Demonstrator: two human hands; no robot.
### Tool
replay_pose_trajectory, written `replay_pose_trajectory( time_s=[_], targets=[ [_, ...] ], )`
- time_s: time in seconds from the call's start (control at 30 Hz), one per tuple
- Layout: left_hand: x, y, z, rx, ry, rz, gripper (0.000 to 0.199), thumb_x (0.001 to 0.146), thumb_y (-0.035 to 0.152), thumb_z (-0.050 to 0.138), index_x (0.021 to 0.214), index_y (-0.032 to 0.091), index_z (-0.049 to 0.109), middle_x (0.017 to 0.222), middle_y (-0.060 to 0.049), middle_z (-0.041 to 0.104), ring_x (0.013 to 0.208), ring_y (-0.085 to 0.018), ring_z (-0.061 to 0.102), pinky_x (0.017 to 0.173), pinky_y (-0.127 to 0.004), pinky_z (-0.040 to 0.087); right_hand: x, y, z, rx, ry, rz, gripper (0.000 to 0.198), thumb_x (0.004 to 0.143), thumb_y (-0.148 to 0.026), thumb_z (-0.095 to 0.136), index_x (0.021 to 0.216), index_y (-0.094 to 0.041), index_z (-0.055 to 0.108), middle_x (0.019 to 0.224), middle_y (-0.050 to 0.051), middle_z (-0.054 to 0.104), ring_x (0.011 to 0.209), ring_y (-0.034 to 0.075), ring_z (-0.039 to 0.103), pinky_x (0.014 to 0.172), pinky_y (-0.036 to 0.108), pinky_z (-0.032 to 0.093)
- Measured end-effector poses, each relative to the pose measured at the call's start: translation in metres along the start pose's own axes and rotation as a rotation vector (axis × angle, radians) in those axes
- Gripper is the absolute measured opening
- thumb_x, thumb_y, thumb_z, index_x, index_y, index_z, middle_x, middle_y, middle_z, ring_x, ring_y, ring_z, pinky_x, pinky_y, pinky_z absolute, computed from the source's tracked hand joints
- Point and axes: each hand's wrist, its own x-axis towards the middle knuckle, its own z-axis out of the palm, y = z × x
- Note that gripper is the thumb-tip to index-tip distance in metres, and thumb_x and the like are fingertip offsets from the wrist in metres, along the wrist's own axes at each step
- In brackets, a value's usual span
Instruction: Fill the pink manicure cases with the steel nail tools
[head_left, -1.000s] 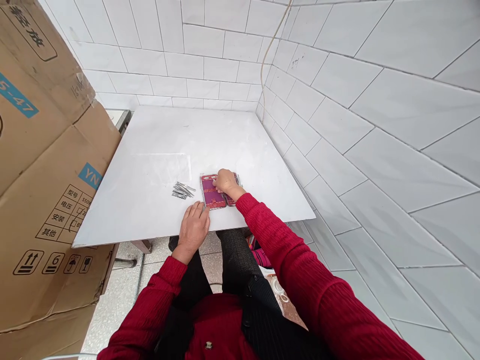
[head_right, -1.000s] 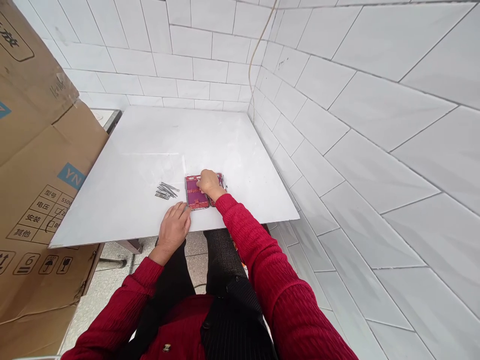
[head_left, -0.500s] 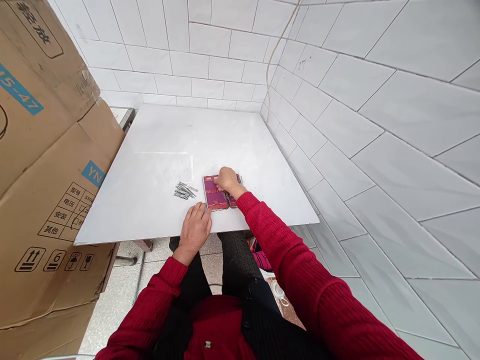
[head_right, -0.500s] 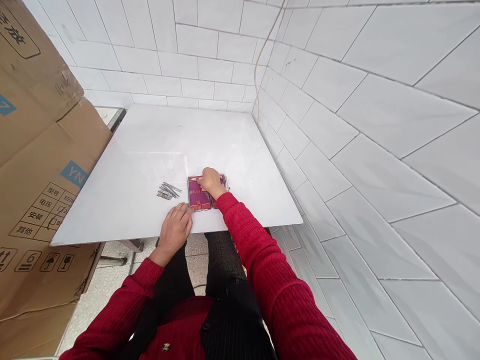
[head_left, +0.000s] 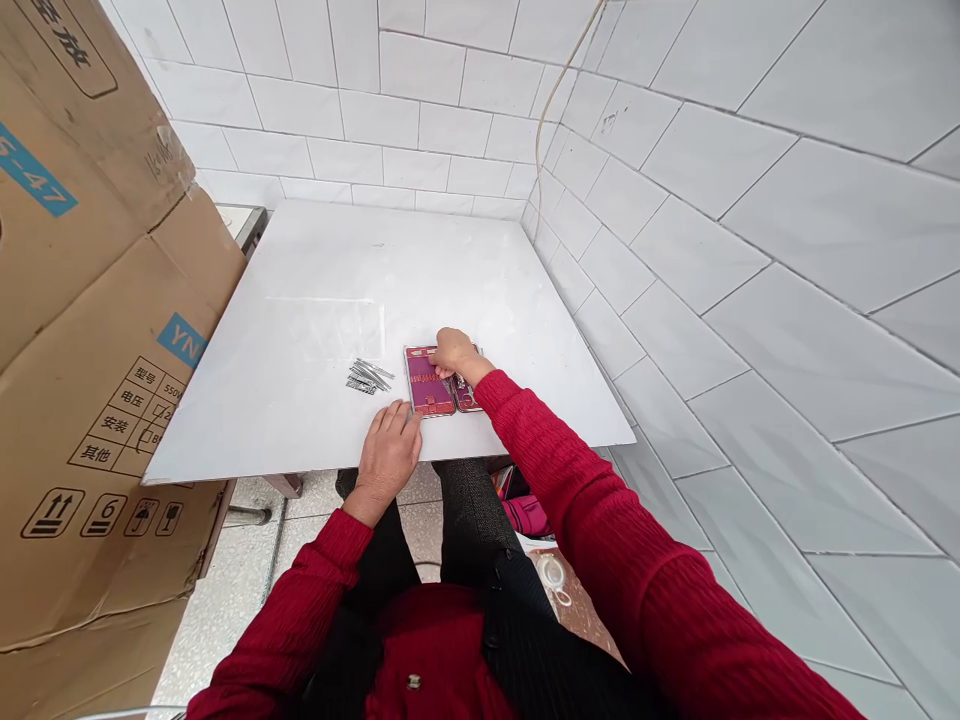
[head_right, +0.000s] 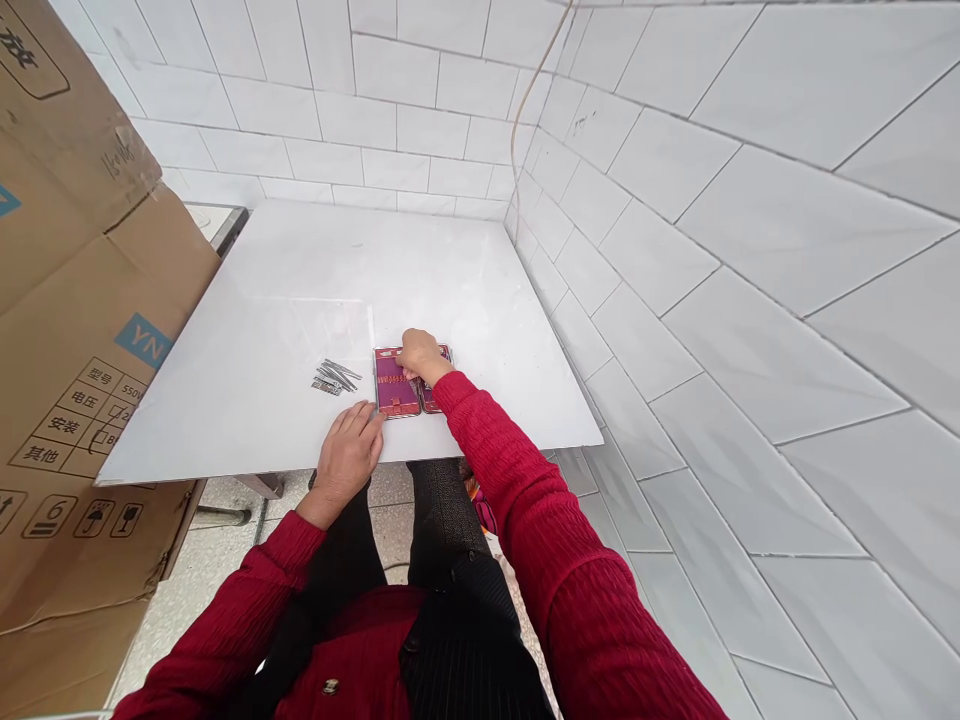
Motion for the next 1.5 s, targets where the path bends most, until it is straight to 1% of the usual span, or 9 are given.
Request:
replay_pose_trajectory(
  time_s=[0.17,0.37,0.67,0.77,0.9,1.0,1.23,1.37,1.5],
  targets=[
    [0.000,0.000,0.000,-0.008,-0.005,-0.012,0.036,0.102,0.018,0.046,0.129,0.013,0.069,0.139,-0.019,0.067,0.136,-0.032,0.059,0.116,-0.051,0.046,0.001,-0.007,0.000,-0.141,-0.022,-0.033,0.009,0.081,-0.002,0.072,0.077,-0.009,0.077,0.064,0.012,0.074,0.068,0.025,0.076,0.078,0.032,0.062],
    [0.001,0.000,0.000,-0.014,0.003,-0.014,0.036,0.102,0.017,0.047,0.128,0.011,0.070,0.137,-0.020,0.068,0.134,-0.033,0.060,0.115,-0.051,0.046,0.008,0.007,0.009,0.093,0.017,-0.030,0.018,0.085,-0.010,0.070,0.067,-0.013,0.073,0.058,0.008,0.070,0.059,0.022,0.072,0.069,0.032,0.062],
    [0.001,0.000,0.000,-0.016,0.012,-0.005,0.035,0.101,0.016,0.048,0.128,0.011,0.069,0.137,-0.021,0.068,0.134,-0.033,0.060,0.114,-0.053,0.048,0.037,0.014,0.012,0.223,0.098,-0.185,0.034,0.079,-0.022,0.082,0.051,-0.020,0.062,0.042,0.004,0.056,0.046,0.022,0.063,0.060,0.037,0.059],
    [0.000,0.001,-0.001,-0.017,0.019,-0.006,0.035,0.101,0.016,0.047,0.129,0.013,0.069,0.137,-0.020,0.068,0.134,-0.032,0.060,0.115,-0.053,0.048,0.043,0.007,0.007,0.243,0.143,-0.238,0.032,0.076,-0.016,0.082,0.052,-0.021,0.061,0.040,0.001,0.054,0.042,0.020,0.060,0.059,0.037,0.059],
    [-0.001,0.001,-0.001,-0.033,0.012,-0.009,0.035,0.100,0.014,0.050,0.129,0.013,0.068,0.137,-0.020,0.067,0.136,-0.032,0.059,0.114,-0.053,0.048,0.043,-0.015,-0.006,0.183,0.105,-0.182,0.027,0.080,-0.007,0.072,0.057,-0.018,0.064,0.051,0.006,0.063,0.050,0.022,0.065,0.065,0.039,0.060],
    [-0.003,0.000,0.001,-0.024,0.016,-0.009,0.035,0.098,0.014,0.052,0.129,0.012,0.068,0.137,-0.021,0.067,0.135,-0.033,0.059,0.115,-0.052,0.048,0.043,-0.042,-0.009,0.085,0.068,-0.264,0.021,0.083,-0.010,0.070,0.063,-0.015,0.069,0.059,0.010,0.068,0.060,0.025,0.069,0.073,0.041,0.060],
    [-0.005,-0.001,0.003,0.034,0.022,0.009,0.036,0.099,0.014,0.049,0.130,0.016,0.067,0.138,-0.018,0.067,0.135,-0.031,0.060,0.113,-0.052,0.050,0.033,-0.099,0.025,-0.293,-0.025,-0.481,0.008,0.081,-0.010,0.069,0.080,-0.013,0.076,0.065,0.010,0.072,0.072,0.028,0.073,0.074,0.038,0.058],
    [-0.003,-0.002,0.002,0.023,0.026,0.020,0.036,0.099,0.013,0.048,0.130,0.015,0.067,0.138,-0.019,0.067,0.136,-0.031,0.060,0.114,-0.052,0.049,0.021,-0.099,0.041,-0.317,0.048,-0.556,0.014,0.083,-0.015,0.069,0.093,-0.011,0.078,0.091,0.016,0.079,0.088,0.029,0.074,0.077,0.035,0.056],
    [-0.001,-0.003,0.003,0.048,0.042,0.035,0.036,0.101,0.013,0.045,0.129,0.012,0.068,0.137,-0.020,0.068,0.135,-0.032,0.060,0.113,-0.052,0.050,0.012,-0.075,0.043,-0.207,0.120,-0.648,0.020,0.085,-0.014,0.064,0.100,-0.016,0.078,0.103,0.010,0.080,0.094,0.022,0.072,0.080,0.028,0.051]
  ],
)
